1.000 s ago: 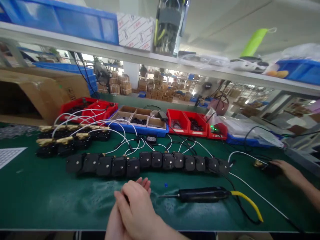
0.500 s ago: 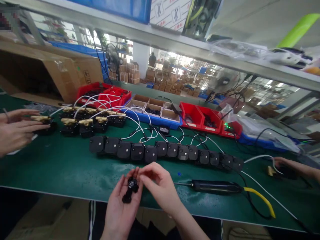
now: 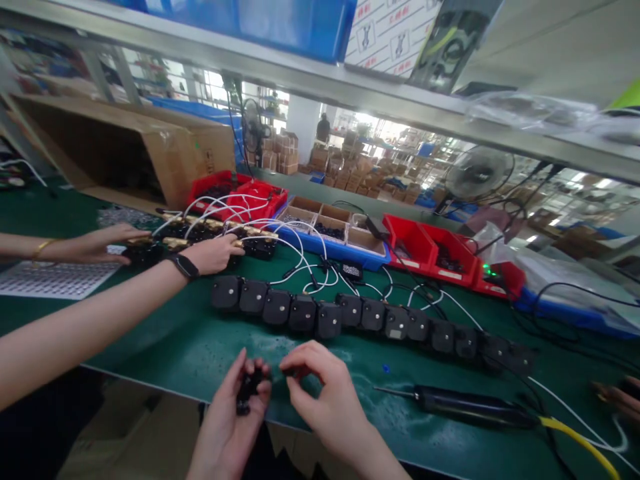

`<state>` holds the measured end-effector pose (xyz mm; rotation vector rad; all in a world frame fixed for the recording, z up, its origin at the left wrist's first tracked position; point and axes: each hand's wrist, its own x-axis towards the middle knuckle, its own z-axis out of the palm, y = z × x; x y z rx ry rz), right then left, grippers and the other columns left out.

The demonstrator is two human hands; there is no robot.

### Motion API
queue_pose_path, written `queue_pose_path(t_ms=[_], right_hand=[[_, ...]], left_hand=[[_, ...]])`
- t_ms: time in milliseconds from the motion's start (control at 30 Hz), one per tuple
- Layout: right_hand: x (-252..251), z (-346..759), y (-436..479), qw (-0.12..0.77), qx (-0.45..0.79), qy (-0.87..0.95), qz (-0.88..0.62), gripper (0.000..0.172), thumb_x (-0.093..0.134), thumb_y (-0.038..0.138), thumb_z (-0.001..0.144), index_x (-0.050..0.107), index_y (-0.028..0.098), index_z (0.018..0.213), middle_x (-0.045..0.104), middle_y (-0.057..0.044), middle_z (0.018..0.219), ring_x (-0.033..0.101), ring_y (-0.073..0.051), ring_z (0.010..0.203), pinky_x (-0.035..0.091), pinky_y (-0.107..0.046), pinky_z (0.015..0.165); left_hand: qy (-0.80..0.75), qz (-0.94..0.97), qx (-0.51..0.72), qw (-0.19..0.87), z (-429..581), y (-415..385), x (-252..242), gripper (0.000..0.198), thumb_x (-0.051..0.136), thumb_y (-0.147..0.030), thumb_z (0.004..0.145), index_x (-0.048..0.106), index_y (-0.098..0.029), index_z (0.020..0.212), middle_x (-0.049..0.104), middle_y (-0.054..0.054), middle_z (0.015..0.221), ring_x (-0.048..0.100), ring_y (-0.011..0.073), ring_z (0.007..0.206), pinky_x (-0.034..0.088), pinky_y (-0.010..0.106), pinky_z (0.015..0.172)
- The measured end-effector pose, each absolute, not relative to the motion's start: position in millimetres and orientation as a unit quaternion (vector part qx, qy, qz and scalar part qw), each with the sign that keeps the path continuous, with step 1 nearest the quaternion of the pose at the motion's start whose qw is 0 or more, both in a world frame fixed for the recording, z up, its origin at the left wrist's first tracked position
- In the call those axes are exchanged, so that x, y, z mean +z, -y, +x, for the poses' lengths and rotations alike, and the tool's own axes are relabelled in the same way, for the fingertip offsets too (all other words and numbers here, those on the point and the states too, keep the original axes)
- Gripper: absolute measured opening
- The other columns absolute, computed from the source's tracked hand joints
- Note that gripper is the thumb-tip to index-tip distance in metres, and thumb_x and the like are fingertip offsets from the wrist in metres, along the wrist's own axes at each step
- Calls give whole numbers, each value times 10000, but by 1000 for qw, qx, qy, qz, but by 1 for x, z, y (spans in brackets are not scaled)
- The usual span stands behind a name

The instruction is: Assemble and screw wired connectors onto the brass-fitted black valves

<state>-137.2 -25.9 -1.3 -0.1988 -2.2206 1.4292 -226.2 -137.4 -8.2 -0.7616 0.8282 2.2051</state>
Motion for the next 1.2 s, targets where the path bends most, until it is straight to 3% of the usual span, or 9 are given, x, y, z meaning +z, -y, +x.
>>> queue_pose_path(t_ms=[100, 200, 333, 467, 567, 700, 833, 1200], right_hand=[[-1, -147, 21, 216, 526, 818, -90, 278, 580, -41, 751, 720, 160, 884, 639, -35, 931, 642, -127, 809, 516, -201, 701], [-12, -159, 26, 142, 519, 839, -82, 257, 630, -43, 742, 723, 153, 880, 644, -29, 898, 644, -134, 783, 527, -228, 736], [-30, -171, 34, 84, 436, 895, -53, 238, 694, -37, 740, 714, 146, 891, 673, -54, 950, 631, -201, 949, 506, -324, 899], [-28, -174, 33, 24, 371, 927, -52, 232, 697, -12, 759, 716, 157, 917, 644, -59, 976, 621, -194, 899, 512, -297, 818], [-13, -182, 27, -1, 346, 938, -13, 226, 649, -33, 772, 721, 157, 872, 616, -40, 898, 609, -162, 793, 503, -253, 723], [14, -217, 18, 91, 399, 912, 2, 219, 660, -2, 791, 719, 155, 932, 598, -30, 933, 613, -123, 759, 518, -231, 728], [24, -265, 18, 197, 330, 923, 33, 185, 655, 41, 836, 706, 133, 988, 586, -42, 940, 605, -129, 782, 527, -247, 755], [6, -314, 33, 177, 180, 962, 105, 137, 568, 182, 968, 682, 120, 1013, 609, -99, 994, 599, -198, 938, 504, -283, 821]], left_hand=[[-367, -215, 846, 321, -250, 153, -12, 488, 473, -225, 975, 412, -150, 497, 395, -26, 524, 349, 45, 365, 169, 112, 262], [-525, -81, 818, 221, -281, 165, -16, 510, 664, -428, 840, 380, -170, 504, 361, -53, 468, 278, 34, 346, 173, 119, 293], [-618, -33, 774, 132, -321, 169, -24, 443, 799, -532, 630, 553, -173, 713, 384, -91, 411, 269, 39, 329, 155, 128, 322], [-659, -8, 738, 142, -349, 164, -26, 468, 735, -572, 662, 575, -170, 842, 395, -94, 386, 267, 64, 320, 130, 150, 331], [-670, 15, 720, 181, -361, 158, -25, 434, 638, -604, 722, 535, -183, 735, 396, -74, 376, 261, 68, 306, 117, 163, 336], [-676, 38, 702, 219, -365, 152, -24, 443, 576, -553, 729, 413, -204, 510, 365, -43, 357, 234, 50, 290, 86, 182, 349], [-679, 50, 700, 216, -361, 155, -24, 397, 548, -522, 691, 414, -204, 494, 358, -45, 361, 227, 48, 304, 100, 190, 356], [-696, 67, 690, 187, -362, 167, -29, 436, 519, -639, 713, 507, -203, 725, 355, -81, 373, 227, 84, 344, 121, 211, 363]])
